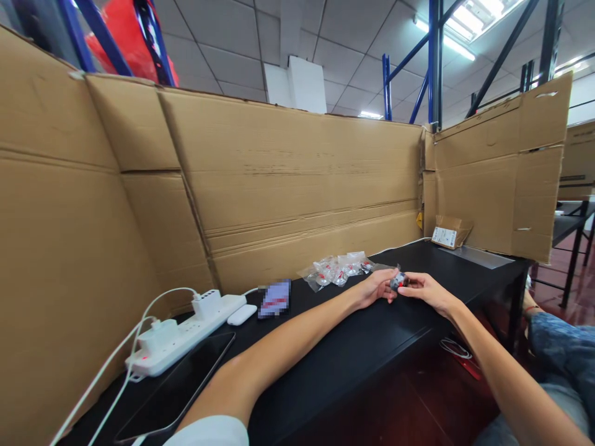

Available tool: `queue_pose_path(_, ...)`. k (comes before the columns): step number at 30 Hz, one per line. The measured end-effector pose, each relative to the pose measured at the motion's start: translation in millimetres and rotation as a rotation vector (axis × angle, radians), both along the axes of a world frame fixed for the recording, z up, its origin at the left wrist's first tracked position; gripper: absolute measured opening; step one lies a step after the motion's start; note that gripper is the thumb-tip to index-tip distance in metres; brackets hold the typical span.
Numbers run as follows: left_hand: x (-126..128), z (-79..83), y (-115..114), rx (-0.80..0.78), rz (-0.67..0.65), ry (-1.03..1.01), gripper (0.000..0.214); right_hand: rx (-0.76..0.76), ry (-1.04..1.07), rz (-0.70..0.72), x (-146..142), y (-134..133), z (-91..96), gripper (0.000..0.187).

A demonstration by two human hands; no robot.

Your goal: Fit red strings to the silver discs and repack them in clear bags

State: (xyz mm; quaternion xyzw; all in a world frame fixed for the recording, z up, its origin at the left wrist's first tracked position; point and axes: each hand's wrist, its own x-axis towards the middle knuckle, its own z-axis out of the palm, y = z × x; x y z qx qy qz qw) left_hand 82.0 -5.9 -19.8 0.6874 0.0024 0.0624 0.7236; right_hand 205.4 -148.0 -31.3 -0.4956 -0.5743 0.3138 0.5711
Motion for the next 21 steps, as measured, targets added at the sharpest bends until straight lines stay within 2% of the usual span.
queue_pose_path(2,0.4,0.1,-0.3,0.004,0.003,0.004,0.045,-0.009,-0.004,0.021,0.0,-0.7,-0.1,0.045)
queue_pose_path(7,2.7,-0.7,0.8,-0.043,-0.001,0.027,0.043,-0.031,-0.064,-0.13,0.8,-3.3,-0.3,0.043)
queue_pose_path(14,5.9,-3.0,2.0,-0.035,0.023,0.078,0.052,0.014,-0.04,-0.205,1.7,-5.2,0.3,0.041)
queue_pose_path(21,4.8,-3.0,1.2,-0.047,0.035,0.039,0.051,0.007,0.012,-0.161,1.6,-3.5,0.7,0.042)
